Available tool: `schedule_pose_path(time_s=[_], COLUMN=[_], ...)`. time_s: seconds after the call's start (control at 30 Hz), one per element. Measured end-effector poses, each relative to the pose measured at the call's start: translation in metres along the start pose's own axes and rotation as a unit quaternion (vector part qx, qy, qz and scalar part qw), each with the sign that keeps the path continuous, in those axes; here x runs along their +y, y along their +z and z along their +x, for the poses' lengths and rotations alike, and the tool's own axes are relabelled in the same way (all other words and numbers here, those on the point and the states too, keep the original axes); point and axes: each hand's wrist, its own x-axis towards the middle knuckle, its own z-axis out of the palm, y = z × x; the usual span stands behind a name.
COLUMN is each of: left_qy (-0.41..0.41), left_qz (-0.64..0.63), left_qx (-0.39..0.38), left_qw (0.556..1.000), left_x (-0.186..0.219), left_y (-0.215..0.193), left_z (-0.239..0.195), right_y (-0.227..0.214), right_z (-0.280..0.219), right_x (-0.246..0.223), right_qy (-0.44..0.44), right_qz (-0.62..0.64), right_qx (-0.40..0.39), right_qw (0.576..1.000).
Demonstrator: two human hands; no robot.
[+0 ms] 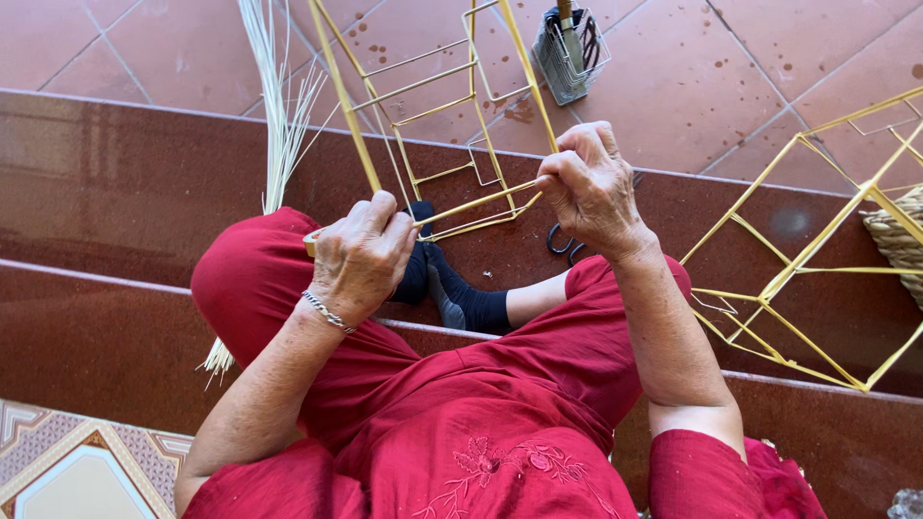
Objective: The person sits on the floor and wraps yellow tape around the edges of a rectangular bamboo frame. They use scissors to cut the tape and continue taping the frame's edges.
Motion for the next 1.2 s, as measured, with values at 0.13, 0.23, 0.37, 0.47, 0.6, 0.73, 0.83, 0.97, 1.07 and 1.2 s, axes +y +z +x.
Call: schedule_pose_path(time_s=[0.13,0.23,0.37,0.47,0.6,0.73,0.83,0.97,1.07,1.2], left_qy=[-0.025,-0.045,-0.051,-0.068,-0.098,-0.113,-0.202,-0.339,-0.346,-0.386], left_qz=[-0.043,-0.097,-0.126,-0.133,-0.145,-0.177,-0.270,-0.495,-0.521,-0.539], left_qx=[-0.041,-0.045,-0.045,-0.062,-0.035,0.029,0.045,-0.004,-0.045,-0.122], left_qw=[0.998,0.993,0.990,0.987,0.984,0.977,0.940,0.800,0.779,0.739], left_x=[-0.007,-0.011,-0.011,-0.009,-0.005,0.000,-0.003,-0.014,-0.028,-0.042], left_y=[-0.004,-0.003,0.002,0.003,0.000,-0.007,-0.009,0.003,0.016,0.018], left_z=[0.003,0.005,0.007,0.011,0.012,0.005,-0.016,-0.037,-0.040,-0.037], right_y=[0.003,0.019,0.082,0.132,0.186,0.207,0.198,0.178,0.173,0.139], right_z=[-0.023,-0.063,-0.128,-0.185,-0.228,-0.235,-0.230,-0.209,-0.206,-0.206], right_x=[0.018,0.068,0.149,0.182,0.206,0.217,0.210,0.201,0.192,0.212], right_qy=[0.116,0.263,0.488,0.702,0.742,0.755,0.763,0.806,0.782,0.692], right_qz=[0.332,0.536,0.324,0.081,-0.102,-0.136,-0.139,-0.053,0.023,0.300], right_qx=[0.048,0.238,0.245,-0.049,-0.216,-0.218,-0.208,-0.127,0.007,0.252], right_qw=[0.935,0.766,0.773,0.706,0.626,0.604,0.596,0.576,0.622,0.606])
